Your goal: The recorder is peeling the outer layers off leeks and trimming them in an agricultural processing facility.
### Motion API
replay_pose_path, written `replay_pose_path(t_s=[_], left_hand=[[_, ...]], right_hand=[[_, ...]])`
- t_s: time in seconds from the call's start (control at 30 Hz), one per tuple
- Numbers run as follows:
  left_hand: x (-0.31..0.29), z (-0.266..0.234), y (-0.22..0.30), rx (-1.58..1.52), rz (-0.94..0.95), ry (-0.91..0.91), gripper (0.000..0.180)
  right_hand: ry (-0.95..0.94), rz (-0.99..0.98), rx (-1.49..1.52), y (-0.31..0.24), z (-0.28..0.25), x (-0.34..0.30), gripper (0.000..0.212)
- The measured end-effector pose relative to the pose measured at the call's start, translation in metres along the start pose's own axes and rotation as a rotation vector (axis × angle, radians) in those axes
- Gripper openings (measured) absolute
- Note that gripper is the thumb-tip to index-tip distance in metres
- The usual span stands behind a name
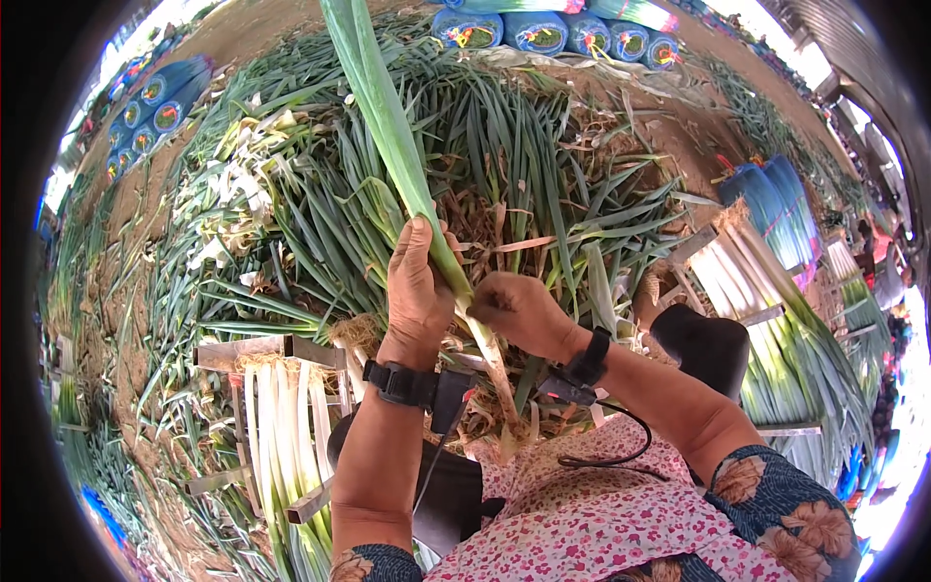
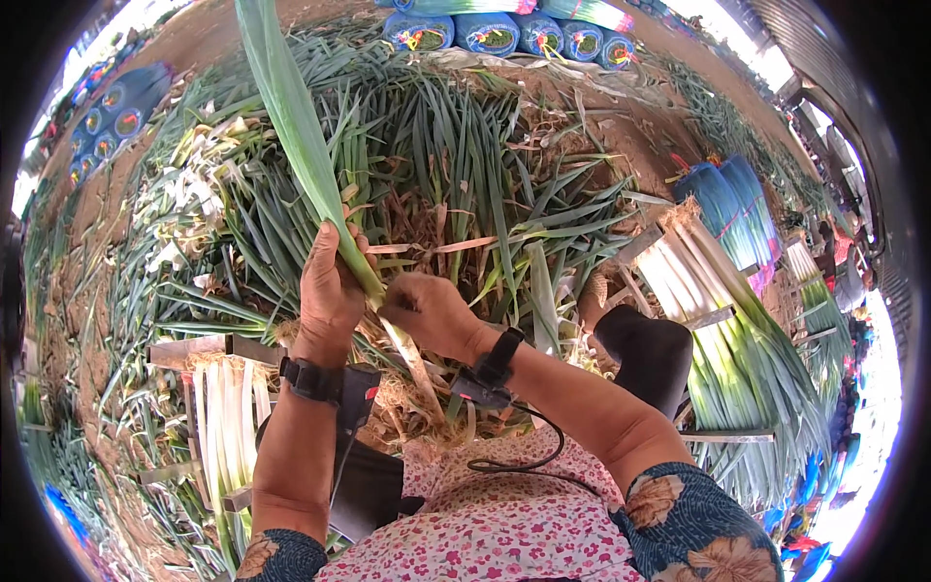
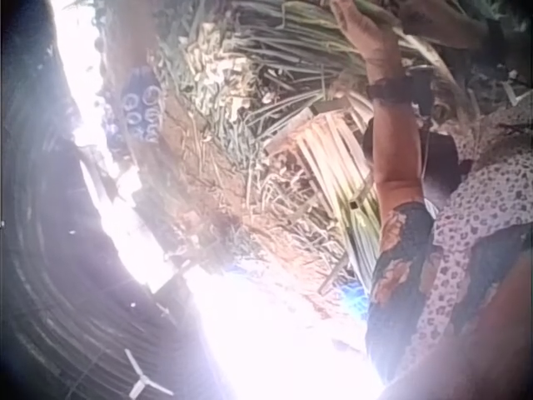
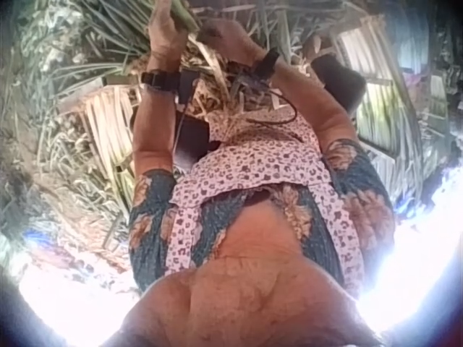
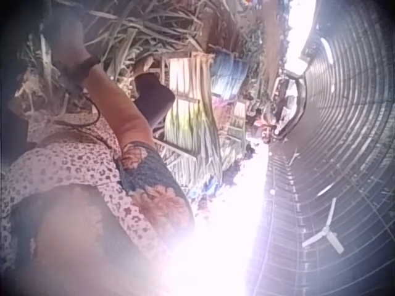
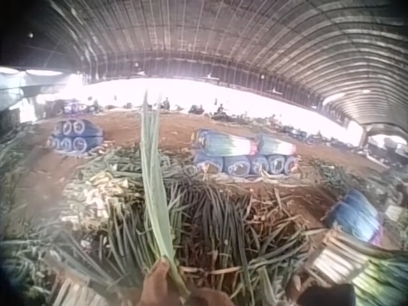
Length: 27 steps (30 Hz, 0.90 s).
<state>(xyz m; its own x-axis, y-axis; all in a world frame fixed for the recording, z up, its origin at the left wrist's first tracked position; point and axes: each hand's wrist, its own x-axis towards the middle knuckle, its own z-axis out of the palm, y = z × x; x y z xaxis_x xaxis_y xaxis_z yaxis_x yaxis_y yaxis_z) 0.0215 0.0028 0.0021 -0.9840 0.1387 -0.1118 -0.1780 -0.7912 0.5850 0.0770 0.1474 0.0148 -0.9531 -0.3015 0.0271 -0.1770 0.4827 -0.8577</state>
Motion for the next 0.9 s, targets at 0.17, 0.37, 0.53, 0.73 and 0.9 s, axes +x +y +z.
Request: replay_pose_path(t_s=[0.17, 0.37, 0.53, 0.73, 0.9], left_hand=[[-0.009, 0.013, 0.000, 0.024, 0.017, -0.104, 0.032], [-0.009, 0.010, 0.002, 0.009, -0.002, -0.044, 0.023], [-0.009, 0.011, 0.006, -0.005, -0.013, -0.042, 0.021], [-0.011, 0.013, 0.014, 0.050, 0.008, 0.006, 0.022], [-0.011, 0.016, 0.013, 0.020, 0.008, -0.010, 0.021]], right_hand=[[0.219, -0.105, 0.095, -0.007, -0.008, 0.021, 0.021], [0.228, -0.167, -0.102, -0.014, -0.003, 0.017, 0.021], [0.182, -0.315, -0.215, -0.018, -0.001, 0.015, 0.014], [0.278, -0.151, 0.117, -0.022, -0.002, 0.010, 0.017], [0.249, -0.251, -0.151, -0.013, 0.000, 0.008, 0.012]])
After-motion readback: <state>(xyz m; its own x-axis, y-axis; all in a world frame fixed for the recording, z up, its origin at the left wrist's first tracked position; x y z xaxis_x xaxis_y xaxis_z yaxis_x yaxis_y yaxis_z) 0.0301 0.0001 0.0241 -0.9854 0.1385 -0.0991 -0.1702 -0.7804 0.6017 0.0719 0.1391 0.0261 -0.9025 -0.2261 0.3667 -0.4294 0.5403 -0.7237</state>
